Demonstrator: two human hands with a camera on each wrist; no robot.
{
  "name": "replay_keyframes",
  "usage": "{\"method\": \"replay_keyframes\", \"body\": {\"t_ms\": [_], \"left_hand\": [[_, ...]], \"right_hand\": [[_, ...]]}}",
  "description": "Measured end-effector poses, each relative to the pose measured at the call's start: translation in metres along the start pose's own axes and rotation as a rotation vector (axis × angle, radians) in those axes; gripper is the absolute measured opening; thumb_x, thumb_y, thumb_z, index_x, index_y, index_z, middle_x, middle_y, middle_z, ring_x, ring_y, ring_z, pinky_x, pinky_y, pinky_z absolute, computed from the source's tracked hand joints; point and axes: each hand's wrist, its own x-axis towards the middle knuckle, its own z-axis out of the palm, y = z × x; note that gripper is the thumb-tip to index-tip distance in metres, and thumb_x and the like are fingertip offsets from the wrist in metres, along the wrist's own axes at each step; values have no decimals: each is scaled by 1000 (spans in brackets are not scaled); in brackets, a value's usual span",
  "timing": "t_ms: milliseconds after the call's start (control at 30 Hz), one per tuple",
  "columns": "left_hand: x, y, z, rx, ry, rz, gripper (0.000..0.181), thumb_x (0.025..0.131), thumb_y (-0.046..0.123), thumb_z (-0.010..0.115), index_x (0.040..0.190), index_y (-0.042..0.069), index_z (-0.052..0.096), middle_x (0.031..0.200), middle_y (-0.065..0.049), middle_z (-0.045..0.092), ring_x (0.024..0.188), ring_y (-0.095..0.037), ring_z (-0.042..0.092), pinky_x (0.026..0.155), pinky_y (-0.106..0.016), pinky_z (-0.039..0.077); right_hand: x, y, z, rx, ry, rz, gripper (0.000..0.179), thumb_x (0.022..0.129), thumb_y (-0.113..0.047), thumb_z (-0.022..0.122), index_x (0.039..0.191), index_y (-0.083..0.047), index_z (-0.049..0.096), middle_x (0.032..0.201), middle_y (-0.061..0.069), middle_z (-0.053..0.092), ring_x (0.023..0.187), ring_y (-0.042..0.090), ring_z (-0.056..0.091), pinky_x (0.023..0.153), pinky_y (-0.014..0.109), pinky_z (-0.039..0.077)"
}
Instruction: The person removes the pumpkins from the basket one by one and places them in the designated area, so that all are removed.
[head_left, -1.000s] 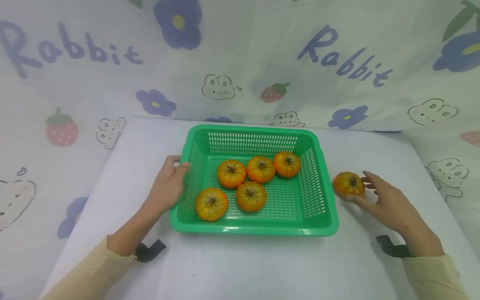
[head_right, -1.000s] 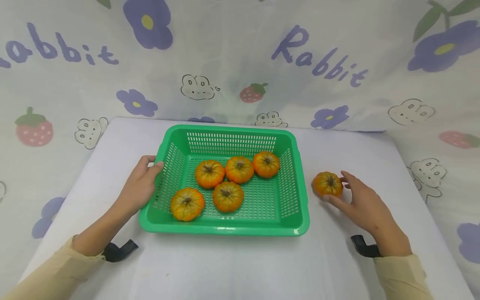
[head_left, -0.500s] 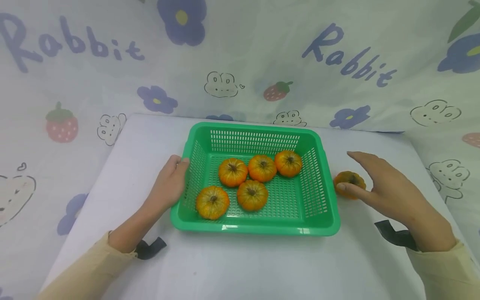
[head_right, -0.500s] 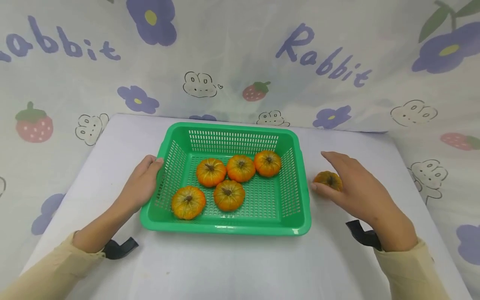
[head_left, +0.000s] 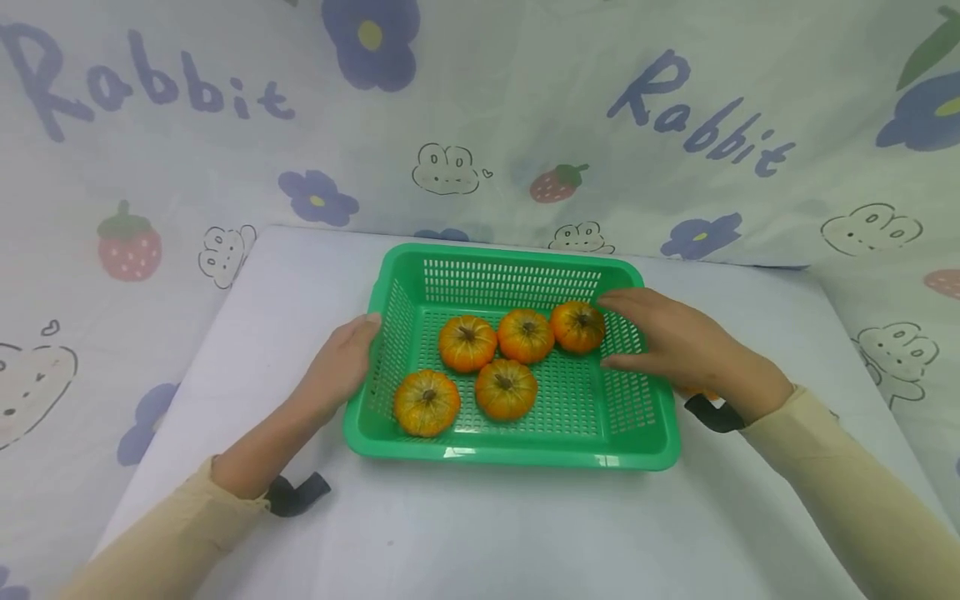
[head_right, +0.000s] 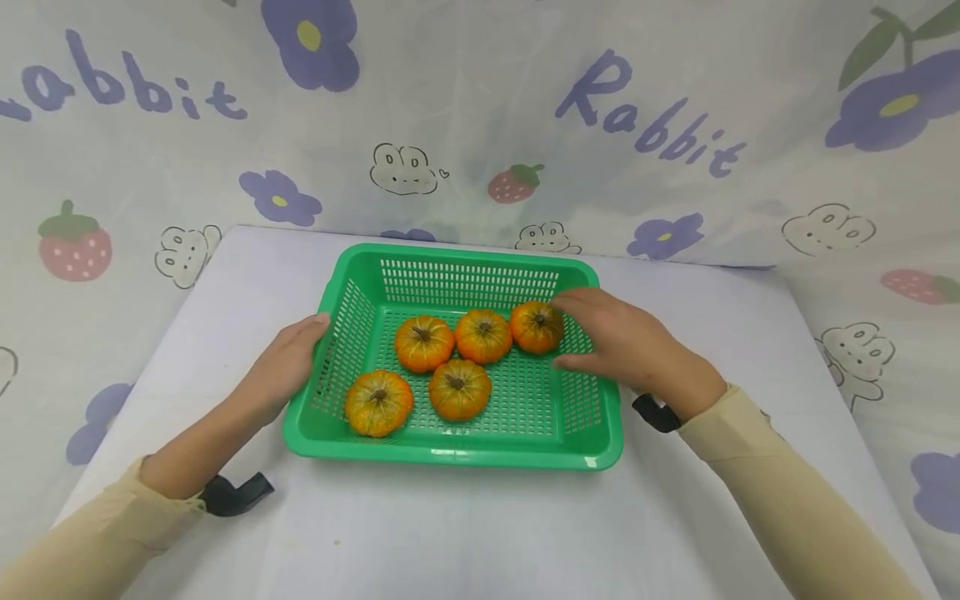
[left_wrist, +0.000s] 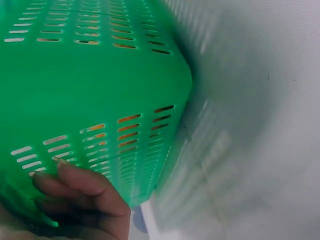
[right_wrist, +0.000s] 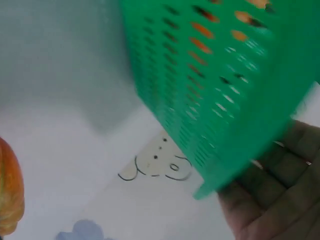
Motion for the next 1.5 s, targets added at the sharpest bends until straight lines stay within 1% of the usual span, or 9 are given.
{"method": "replay_keyframes", "body": {"t_ms": [100,233,500,667,767,900,1067,1300,1500], "left_hand": [[2,-3,-2,-13,-25,17,67,114,47,17,160,2,35,129,-23,62,114,-34,65,93,-46,59],[3,-7,-5,-31,-56,54,68,114,48,18,160,1,34,125,-24,64,105,-31,70,84,-40,62],[7,-11,-5,-29,-61,78,69,114,51,19,156,1,39,114,-21,67,91,-26,72,75,-37,63],[6,-14,-4,-47,-36,82,70,113,53,19,154,1,42,112,-20,67,90,-26,72,74,-38,63],[5,-15,-3,-59,-24,78,71,113,54,20,156,2,41,117,-21,66,95,-27,71,76,-37,63],[4,-14,-1,-72,-7,65,69,113,54,20,155,4,43,120,-20,64,101,-27,68,80,-36,62],[2,-13,0,-63,17,55,68,113,53,19,151,3,46,118,-20,63,100,-27,66,81,-35,61],[2,-14,0,-63,17,51,69,113,53,18,154,4,43,120,-21,63,102,-30,67,81,-38,62],[1,-13,1,-58,19,58,68,113,52,18,154,3,43,120,-22,63,101,-30,68,80,-38,62]], "right_hand": [[10,2,7,-59,-10,-55,81,84,-36,90,147,0,55,150,18,54,142,40,45,112,60,42],[20,6,14,-141,13,-93,82,81,-36,93,143,3,57,146,19,57,140,42,46,117,58,37],[33,11,21,-159,-1,-83,70,88,-33,87,139,4,59,139,20,63,135,38,53,125,57,18],[38,8,24,-176,3,-68,64,89,-29,86,139,2,61,136,18,66,131,38,56,124,57,20],[39,6,25,-190,6,-57,63,88,-28,87,138,1,63,133,17,68,129,38,57,123,57,22],[40,5,26,-208,7,-48,66,86,-32,89,137,0,64,131,17,68,128,38,58,122,57,23],[41,5,27,-232,21,-69,70,82,-40,91,133,1,67,126,15,68,123,38,59,121,57,26],[41,5,28,-212,4,-54,72,80,-41,92,135,-2,66,126,13,72,122,36,61,123,58,21],[40,5,28,-219,-13,-34,75,80,-42,93,137,-2,65,121,12,74,120,36,61,124,58,19]]}}
